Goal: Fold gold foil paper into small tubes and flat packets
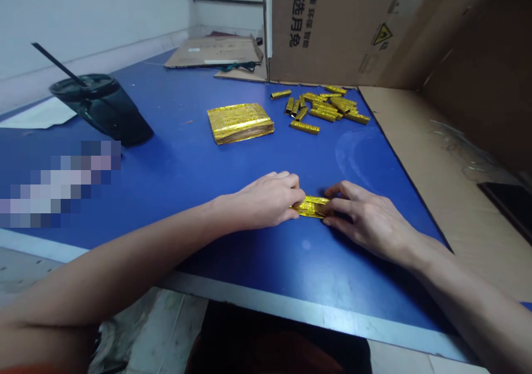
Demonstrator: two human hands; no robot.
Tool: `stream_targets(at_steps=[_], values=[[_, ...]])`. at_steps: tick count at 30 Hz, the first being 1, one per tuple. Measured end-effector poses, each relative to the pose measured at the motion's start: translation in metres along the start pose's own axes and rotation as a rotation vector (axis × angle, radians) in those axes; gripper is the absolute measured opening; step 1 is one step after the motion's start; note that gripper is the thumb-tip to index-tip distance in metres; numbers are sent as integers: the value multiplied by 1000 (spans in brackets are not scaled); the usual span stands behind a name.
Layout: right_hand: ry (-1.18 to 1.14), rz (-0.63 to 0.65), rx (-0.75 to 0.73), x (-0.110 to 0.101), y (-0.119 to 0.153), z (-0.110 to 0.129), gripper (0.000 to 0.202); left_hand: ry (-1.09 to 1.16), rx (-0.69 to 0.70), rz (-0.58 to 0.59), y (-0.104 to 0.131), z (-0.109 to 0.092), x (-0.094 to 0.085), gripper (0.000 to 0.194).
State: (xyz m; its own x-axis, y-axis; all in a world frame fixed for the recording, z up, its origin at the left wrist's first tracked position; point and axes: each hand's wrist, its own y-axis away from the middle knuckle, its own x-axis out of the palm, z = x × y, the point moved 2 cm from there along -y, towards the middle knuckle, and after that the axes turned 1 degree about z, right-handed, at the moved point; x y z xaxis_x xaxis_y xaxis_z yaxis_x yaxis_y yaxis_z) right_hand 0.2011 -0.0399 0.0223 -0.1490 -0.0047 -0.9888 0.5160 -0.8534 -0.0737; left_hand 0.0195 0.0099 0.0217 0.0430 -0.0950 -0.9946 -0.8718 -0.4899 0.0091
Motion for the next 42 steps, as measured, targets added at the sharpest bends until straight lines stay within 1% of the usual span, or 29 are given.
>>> stream_targets(at_steps=[3,5,9,13,17,19,23,29,39,42], values=[[1,-41,-24,0,1,1,21,-77,32,-30,1,-2,1,15],[-30,-48,-43,0,0,2,22,-73,33,-36,1,-2,2,15],[-133,-17,-30,1,-4,-1,20,104,-26,-42,0,1,2,18],[-256,-9,48,3,-7,-6,17,222,-56,-87,-2,5,5,20],[-356,0,167,5,-9,-10,10,225,-102,-114,-5,6,8,18],[-373,13,194,6,-11,-9,10,218,-133,-124,-6,6,9,15],[-330,21,224,4,-15,-6,11,208,-160,-119,-8,6,11,12],[-228,31,227,2,-17,-4,14,111,-190,-111,-9,4,12,14],[-190,14,245,3,-19,-3,12,52,-185,-91,-9,1,12,10],[-187,26,242,3,-19,-3,13,29,-179,-86,-9,0,12,10]])
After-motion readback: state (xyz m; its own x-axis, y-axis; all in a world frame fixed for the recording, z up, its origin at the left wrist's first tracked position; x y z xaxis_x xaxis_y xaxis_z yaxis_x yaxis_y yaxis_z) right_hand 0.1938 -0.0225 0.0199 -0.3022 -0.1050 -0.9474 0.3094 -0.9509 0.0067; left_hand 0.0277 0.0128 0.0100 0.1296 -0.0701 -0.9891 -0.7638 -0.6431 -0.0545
